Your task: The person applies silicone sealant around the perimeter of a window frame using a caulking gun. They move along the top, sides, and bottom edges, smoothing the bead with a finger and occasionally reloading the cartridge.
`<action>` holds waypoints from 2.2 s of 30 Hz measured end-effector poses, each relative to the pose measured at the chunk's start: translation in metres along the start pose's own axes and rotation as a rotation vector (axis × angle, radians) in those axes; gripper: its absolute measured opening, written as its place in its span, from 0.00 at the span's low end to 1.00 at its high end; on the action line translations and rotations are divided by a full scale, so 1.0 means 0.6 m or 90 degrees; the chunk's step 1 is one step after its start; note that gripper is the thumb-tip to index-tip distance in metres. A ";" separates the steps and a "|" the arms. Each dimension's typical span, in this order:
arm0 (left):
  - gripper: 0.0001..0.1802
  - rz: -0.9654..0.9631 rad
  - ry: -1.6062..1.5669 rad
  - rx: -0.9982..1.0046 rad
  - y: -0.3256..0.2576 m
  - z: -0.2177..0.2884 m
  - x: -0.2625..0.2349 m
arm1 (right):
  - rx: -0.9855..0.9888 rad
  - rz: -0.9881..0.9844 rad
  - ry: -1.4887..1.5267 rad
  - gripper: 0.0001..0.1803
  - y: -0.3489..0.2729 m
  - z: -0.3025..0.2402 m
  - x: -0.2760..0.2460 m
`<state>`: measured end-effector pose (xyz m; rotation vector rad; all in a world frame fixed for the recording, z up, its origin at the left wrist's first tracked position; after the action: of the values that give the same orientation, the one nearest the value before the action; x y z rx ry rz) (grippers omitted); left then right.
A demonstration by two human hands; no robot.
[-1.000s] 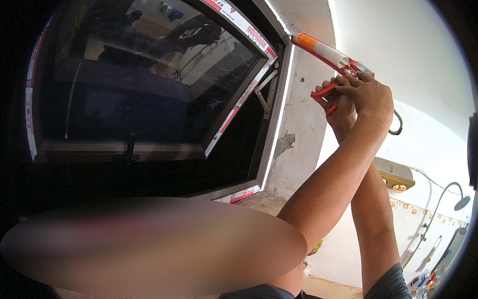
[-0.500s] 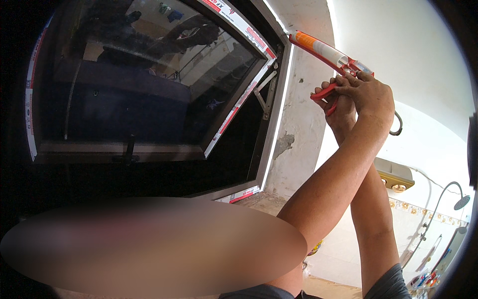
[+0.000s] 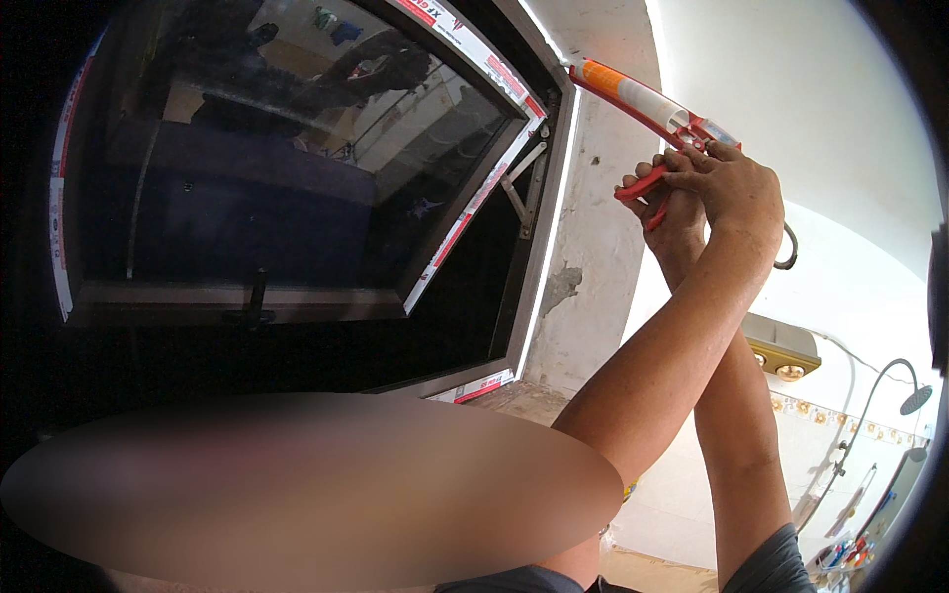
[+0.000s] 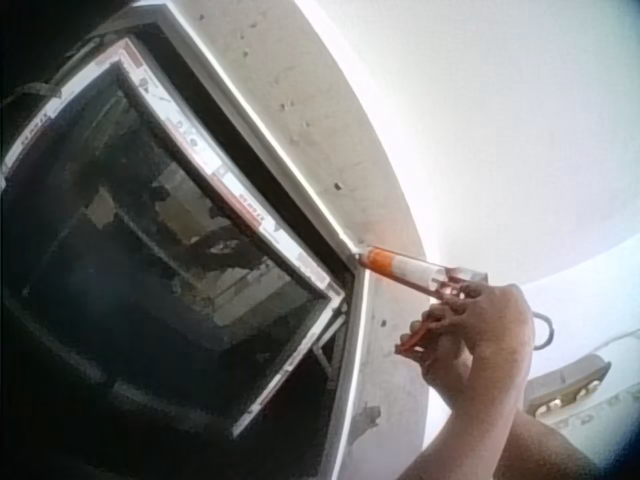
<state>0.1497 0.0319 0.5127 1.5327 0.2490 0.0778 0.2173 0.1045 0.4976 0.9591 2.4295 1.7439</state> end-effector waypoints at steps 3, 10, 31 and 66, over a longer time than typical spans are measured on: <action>0.29 0.019 -0.006 -0.003 -0.003 0.003 0.003 | 0.000 -0.002 0.019 0.15 -0.001 -0.001 -0.005; 0.29 0.033 0.001 -0.001 -0.008 0.003 -0.001 | 0.002 -0.015 0.051 0.14 0.001 -0.001 -0.002; 0.30 0.031 -0.024 -0.004 -0.012 0.014 -0.025 | -0.005 -0.019 0.040 0.12 0.001 -0.017 -0.002; 0.32 0.034 -0.030 -0.001 -0.025 0.021 -0.062 | -0.025 0.006 0.018 0.10 -0.030 -0.041 0.022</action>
<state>0.1145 0.0114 0.5021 1.5373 0.1710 0.0846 0.1897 0.0858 0.4960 0.9508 2.4015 1.8140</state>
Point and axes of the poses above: each hand's wrist, its own y-axis towards the middle knuckle, its own x-axis out of the palm, z = x × y, the point moved 3 cm from there along y, towards the middle knuckle, and after that the axes turned 9 degrees about z, right-handed, at the moved point
